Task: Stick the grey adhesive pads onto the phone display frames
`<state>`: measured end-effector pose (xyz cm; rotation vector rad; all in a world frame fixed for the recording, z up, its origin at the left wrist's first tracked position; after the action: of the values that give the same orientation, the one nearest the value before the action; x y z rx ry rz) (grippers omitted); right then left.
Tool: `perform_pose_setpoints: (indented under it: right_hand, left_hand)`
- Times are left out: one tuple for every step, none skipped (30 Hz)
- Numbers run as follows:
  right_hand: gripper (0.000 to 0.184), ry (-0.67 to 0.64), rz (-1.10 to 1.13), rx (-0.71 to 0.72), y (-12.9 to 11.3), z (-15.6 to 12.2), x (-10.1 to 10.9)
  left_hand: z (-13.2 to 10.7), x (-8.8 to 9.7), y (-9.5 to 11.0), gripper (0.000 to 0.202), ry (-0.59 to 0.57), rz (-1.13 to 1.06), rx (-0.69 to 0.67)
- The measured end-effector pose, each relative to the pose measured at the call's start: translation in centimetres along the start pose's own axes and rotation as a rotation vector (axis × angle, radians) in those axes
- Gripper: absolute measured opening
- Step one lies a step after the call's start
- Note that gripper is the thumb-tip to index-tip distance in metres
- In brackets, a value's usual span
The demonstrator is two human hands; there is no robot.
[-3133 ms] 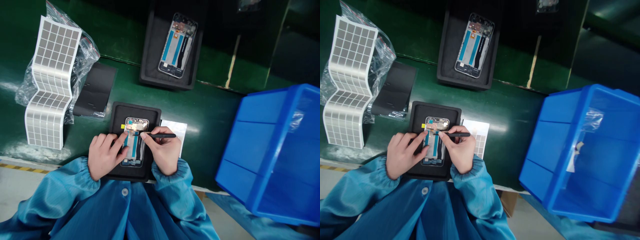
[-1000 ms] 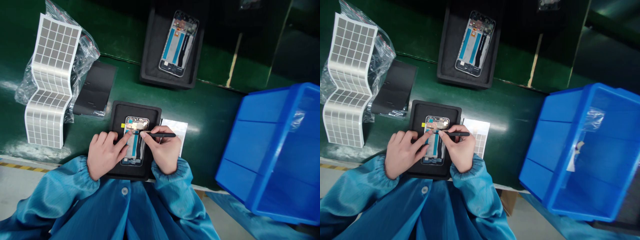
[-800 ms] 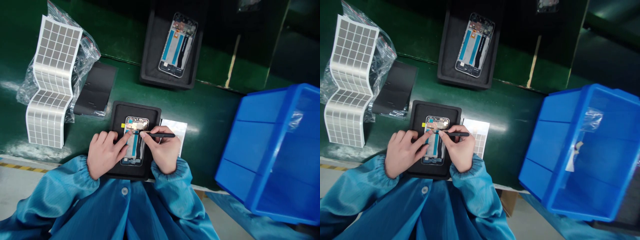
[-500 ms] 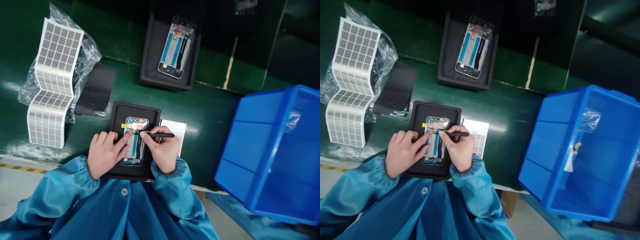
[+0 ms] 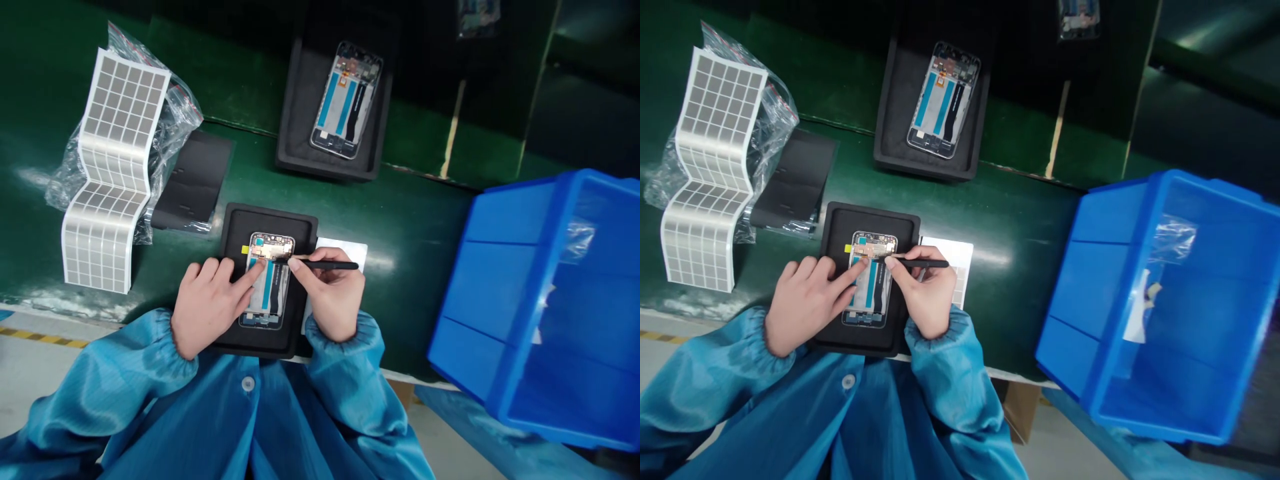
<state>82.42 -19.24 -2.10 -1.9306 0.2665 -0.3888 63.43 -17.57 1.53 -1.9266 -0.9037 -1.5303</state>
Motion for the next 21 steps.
perform_pose_setpoints:
  right_hand:
    - [0.033, -0.001, 0.013, 0.003, 0.0, 0.0, -0.1]
    - [0.033, -0.002, 0.023, 0.007, 0.0, 0.1, -0.2]
    - [0.032, -0.003, 0.029, 0.013, 0.0, 0.1, -0.3]
    - [0.032, -0.003, 0.036, 0.018, 0.0, 0.1, -0.4]
    - [0.033, -0.002, 0.046, 0.024, 0.0, 0.2, -0.4]
    - [0.033, 0.002, 0.06, 0.032, 0.1, 0.2, -0.4]
    - [0.033, 0.008, 0.078, 0.042, 0.2, 0.3, -0.4]
    - [0.033, 0.015, 0.099, 0.054, 0.3, 0.3, -0.4]
    - [0.034, 0.022, 0.121, 0.067, 0.4, 0.4, -0.3]
    - [0.034, 0.027, 0.139, 0.079, 0.6, 0.5, -0.3]
    - [0.034, 0.03, 0.153, 0.089, 0.7, 0.6, -0.2]
    - [0.034, 0.029, 0.165, 0.096, 0.8, 0.6, -0.3]
    - [0.033, 0.025, 0.177, 0.102, 0.8, 0.7, -0.3]
    - [0.033, 0.021, 0.189, 0.104, 0.9, 0.7, -0.4]
    - [0.033, 0.016, 0.201, 0.105, 0.9, 0.8, -0.5]
    - [0.033, 0.013, 0.212, 0.105, 0.8, 0.8, -0.5]
    - [0.034, 0.012, 0.221, 0.105, 0.8, 0.8, -0.6]
    - [0.034, 0.012, 0.226, 0.107, 0.7, 0.8, -0.6]
    - [0.034, 0.013, 0.23, 0.11, 0.6, 0.8, -0.7]
    - [0.035, 0.014, 0.232, 0.115, 0.5, 0.9, -0.7]
    - [0.035, 0.018, 0.231, 0.12, 0.4, 0.9, -0.7]
  left_hand:
    - [0.0, 0.1, 0.0, 0.049, -0.01, 0.013, -0.005]
    - [0.1, 0.1, 0.1, 0.049, -0.019, 0.022, -0.008]
    - [0.1, 0.2, 0.1, 0.049, -0.025, 0.027, -0.007]
    - [0.1, 0.2, 0.1, 0.049, -0.027, 0.029, -0.005]
    - [0.1, 0.2, 0.2, 0.049, -0.026, 0.029, -0.002]
    - [0.1, 0.2, 0.2, 0.048, -0.02, 0.026, 0.001]
    - [0.0, 0.1, 0.2, 0.047, -0.006, 0.016, 0.002]
    - [-0.1, 0.1, 0.2, 0.045, 0.017, -0.001, 0.004]
    - [-0.3, 0.0, 0.2, 0.042, 0.046, -0.022, 0.01]
    - [-0.5, -0.1, 0.1, 0.04, 0.077, -0.045, 0.019]
    - [-0.7, -0.2, 0.0, 0.038, 0.107, -0.063, 0.027]
    - [-0.9, -0.3, 0.0, 0.037, 0.133, -0.072, 0.031]
    - [-1.1, -0.5, 0.0, 0.036, 0.152, -0.072, 0.028]
    - [-1.2, -0.6, 0.1, 0.034, 0.163, -0.064, 0.018]
    - [-1.3, -0.7, 0.3, 0.033, 0.17, -0.054, 0.005]
    - [-1.3, -0.7, 0.4, 0.032, 0.17, -0.046, -0.005]
    - [-1.3, -0.8, 0.6, 0.033, 0.164, -0.04, -0.01]
    - [-1.3, -0.7, 0.7, 0.034, 0.154, -0.035, -0.007]
    - [-1.2, -0.7, 0.9, 0.036, 0.139, -0.028, 0.002]
    - [-1.1, -0.6, 1.0, 0.038, 0.123, -0.017, 0.011]
    - [-0.9, -0.5, 1.2, 0.041, 0.104, -0.001, 0.018]
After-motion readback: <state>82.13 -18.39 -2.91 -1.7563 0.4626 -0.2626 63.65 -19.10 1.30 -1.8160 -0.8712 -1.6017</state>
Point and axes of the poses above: each hand's wrist, its own z-axis towards the middle knuckle, its own x-axis out of the back of the hand, y = z × x, the point moved 6 cm from there along z, towards the middle knuckle, and after that the axes turned 5 degrees about -y, right-handed, at the moved point
